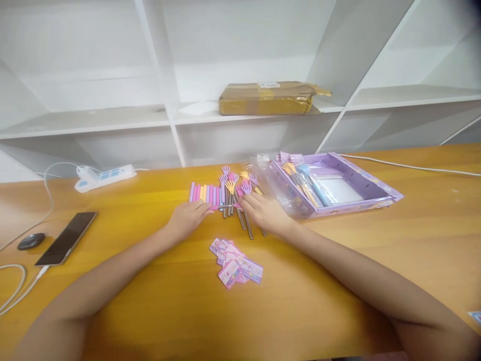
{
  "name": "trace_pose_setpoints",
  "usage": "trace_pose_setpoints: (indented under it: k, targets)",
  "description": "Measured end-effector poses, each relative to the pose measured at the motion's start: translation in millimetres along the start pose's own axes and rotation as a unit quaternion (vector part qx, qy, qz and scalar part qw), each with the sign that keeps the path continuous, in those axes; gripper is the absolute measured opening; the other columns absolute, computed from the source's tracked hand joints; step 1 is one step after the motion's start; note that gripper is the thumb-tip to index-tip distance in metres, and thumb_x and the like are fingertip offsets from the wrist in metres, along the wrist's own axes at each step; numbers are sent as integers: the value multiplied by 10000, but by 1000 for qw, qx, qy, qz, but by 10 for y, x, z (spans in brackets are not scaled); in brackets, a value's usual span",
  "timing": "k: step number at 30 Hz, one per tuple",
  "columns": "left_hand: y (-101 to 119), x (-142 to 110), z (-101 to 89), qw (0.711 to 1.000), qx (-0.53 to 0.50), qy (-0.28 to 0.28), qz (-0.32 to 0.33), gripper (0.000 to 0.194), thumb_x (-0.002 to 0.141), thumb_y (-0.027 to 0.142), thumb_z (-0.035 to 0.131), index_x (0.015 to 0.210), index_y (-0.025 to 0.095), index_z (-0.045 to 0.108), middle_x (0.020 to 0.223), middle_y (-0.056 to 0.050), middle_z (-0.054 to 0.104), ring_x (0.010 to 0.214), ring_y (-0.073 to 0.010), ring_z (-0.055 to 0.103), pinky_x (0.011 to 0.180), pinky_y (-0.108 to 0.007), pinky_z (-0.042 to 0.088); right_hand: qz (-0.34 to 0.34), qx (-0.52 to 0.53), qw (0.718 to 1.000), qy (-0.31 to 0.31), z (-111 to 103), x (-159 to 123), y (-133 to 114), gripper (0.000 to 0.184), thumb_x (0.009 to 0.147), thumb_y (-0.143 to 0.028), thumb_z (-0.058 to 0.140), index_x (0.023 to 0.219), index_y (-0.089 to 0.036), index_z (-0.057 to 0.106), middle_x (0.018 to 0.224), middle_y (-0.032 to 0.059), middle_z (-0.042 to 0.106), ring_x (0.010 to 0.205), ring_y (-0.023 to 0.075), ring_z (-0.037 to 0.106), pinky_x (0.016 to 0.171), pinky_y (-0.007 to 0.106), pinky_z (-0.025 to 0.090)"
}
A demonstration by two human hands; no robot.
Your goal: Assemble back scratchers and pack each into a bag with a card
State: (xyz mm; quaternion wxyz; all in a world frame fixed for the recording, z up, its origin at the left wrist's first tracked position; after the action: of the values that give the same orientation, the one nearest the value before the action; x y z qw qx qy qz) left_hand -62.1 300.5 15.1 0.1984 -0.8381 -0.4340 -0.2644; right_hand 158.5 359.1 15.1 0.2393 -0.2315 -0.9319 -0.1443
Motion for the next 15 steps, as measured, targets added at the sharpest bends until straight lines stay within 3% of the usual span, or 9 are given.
trace_pose_setpoints:
  k: [7, 12, 15]
  targets:
    - [-355, 130, -294, 994, 98, 0, 43, 271, 1148, 260, 494, 1108, 235, 761, 869, -75, 754, 763, -224, 662, 680, -379, 440, 23, -24, 999, 13, -219, 18, 330, 342, 1142, -145, 415, 1230, -210, 739, 1006, 121, 750, 941, 254, 627, 700, 360, 401]
    - [-897, 127, -498, 987, 157, 27, 22, 309, 1157, 388, 493, 1072, 252, 757, 812, -76, 749, 716, -233, 636, 651, -398, 393, 96, -84, 991, 32, -350, -23, 924, 284, 1137, -221, 477, 1127, -193, 760, 1028, 129, 752, 964, 263, 637, 700, 350, 355]
    - [-1259, 43, -615, 984, 173, 29, 17, 317, 1161, 379, 485, 1059, 258, 759, 835, -75, 772, 724, -239, 643, 654, -396, 381, 132, -95, 987, 4, -394, -120, 1362, 281, 1133, -229, 501, 1096, -186, 776, 1036, 124, 752, 942, 252, 646, 660, 341, 304]
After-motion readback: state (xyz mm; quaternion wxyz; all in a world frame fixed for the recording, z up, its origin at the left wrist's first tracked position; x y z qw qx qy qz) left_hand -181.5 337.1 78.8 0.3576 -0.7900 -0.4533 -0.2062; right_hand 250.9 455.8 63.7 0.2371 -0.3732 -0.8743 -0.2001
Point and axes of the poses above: each hand's wrist, its own x-axis towards the middle knuckle, its own z-axis out of the palm, y = z × x, the point moved 7 cm from there along x, towards the middle knuckle
